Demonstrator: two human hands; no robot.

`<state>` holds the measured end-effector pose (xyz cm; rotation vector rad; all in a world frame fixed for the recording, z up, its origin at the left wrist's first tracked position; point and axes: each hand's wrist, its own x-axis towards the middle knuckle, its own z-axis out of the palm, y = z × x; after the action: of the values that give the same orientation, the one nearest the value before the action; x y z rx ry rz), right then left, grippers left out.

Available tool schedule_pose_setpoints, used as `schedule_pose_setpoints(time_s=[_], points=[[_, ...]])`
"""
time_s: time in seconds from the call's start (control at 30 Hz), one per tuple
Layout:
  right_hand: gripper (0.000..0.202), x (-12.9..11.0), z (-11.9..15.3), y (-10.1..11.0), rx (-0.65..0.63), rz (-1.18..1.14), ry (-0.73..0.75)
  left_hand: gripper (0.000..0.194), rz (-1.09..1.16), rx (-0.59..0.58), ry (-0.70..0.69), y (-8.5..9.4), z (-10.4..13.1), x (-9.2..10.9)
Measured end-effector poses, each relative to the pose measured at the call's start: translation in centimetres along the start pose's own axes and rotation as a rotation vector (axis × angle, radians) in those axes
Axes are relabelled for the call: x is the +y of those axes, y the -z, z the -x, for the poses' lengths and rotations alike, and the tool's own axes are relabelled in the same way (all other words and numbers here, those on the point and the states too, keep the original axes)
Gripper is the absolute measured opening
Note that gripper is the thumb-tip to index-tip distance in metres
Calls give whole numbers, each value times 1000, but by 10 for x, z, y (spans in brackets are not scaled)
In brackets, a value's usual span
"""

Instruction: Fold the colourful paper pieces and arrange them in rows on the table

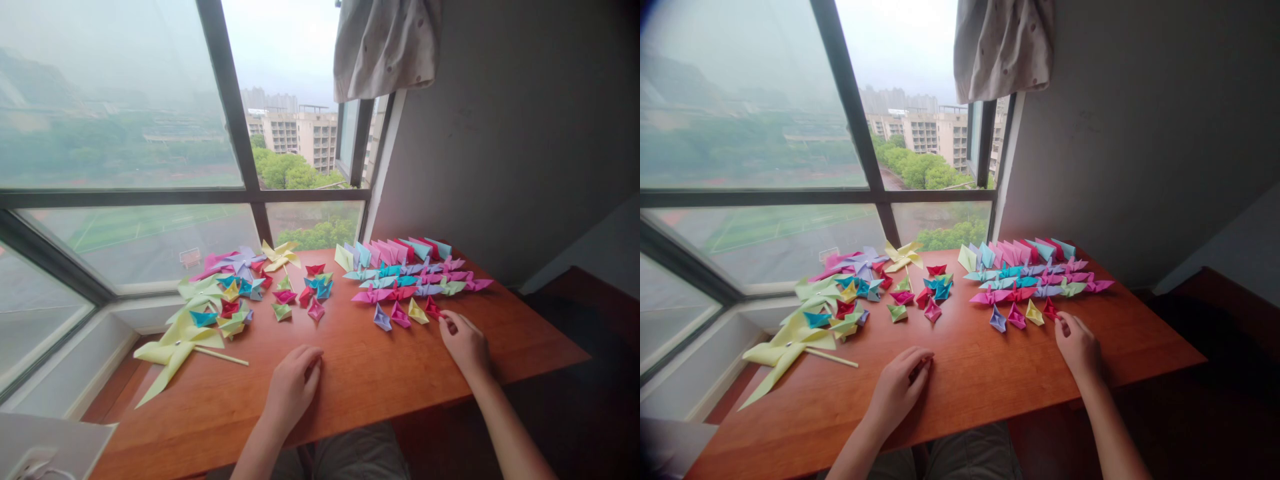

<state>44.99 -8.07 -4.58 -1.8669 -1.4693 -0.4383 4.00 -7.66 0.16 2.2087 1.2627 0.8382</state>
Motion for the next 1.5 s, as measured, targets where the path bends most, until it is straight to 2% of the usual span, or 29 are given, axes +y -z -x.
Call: schedule_pose_setpoints(time_s=[0.2, 0.3, 0.43, 0.63, 0.77, 0.9, 1.0, 1.13, 1.27, 1.5], points=[[29, -6, 2, 8, 82, 14, 10, 20, 0, -2, 4, 1, 0, 1], [30, -21, 7, 13, 142, -31, -5, 21, -2, -4, 7, 2, 0, 2], [30, -66, 22, 16, 107, -182, -21, 20, 19, 2, 20, 2, 0, 4], [22, -154, 46, 6, -160, -502, 160, 20, 79, 49, 66, 5, -10, -5], [22, -182, 51, -3, -265, -562, 233, 22, -11, 133, 128, 22, -30, -19], [22, -184, 52, -6, -348, -556, 252, 25, -229, 208, 188, 42, -51, -30], [22, -181, 52, -7, -366, -574, 223, 25, -365, 197, 220, 48, -61, -31], [22, -180, 52, -7, -385, -573, 212, 18, -490, 133, 271, 47, -65, -27], [23, -181, 52, -6, -380, -565, 205, 17, -517, 85, 289, 44, -66, -28], [23, -181, 53, -8, -365, -564, 179, 16, -512, 85, 280, 42, -64, -34]])
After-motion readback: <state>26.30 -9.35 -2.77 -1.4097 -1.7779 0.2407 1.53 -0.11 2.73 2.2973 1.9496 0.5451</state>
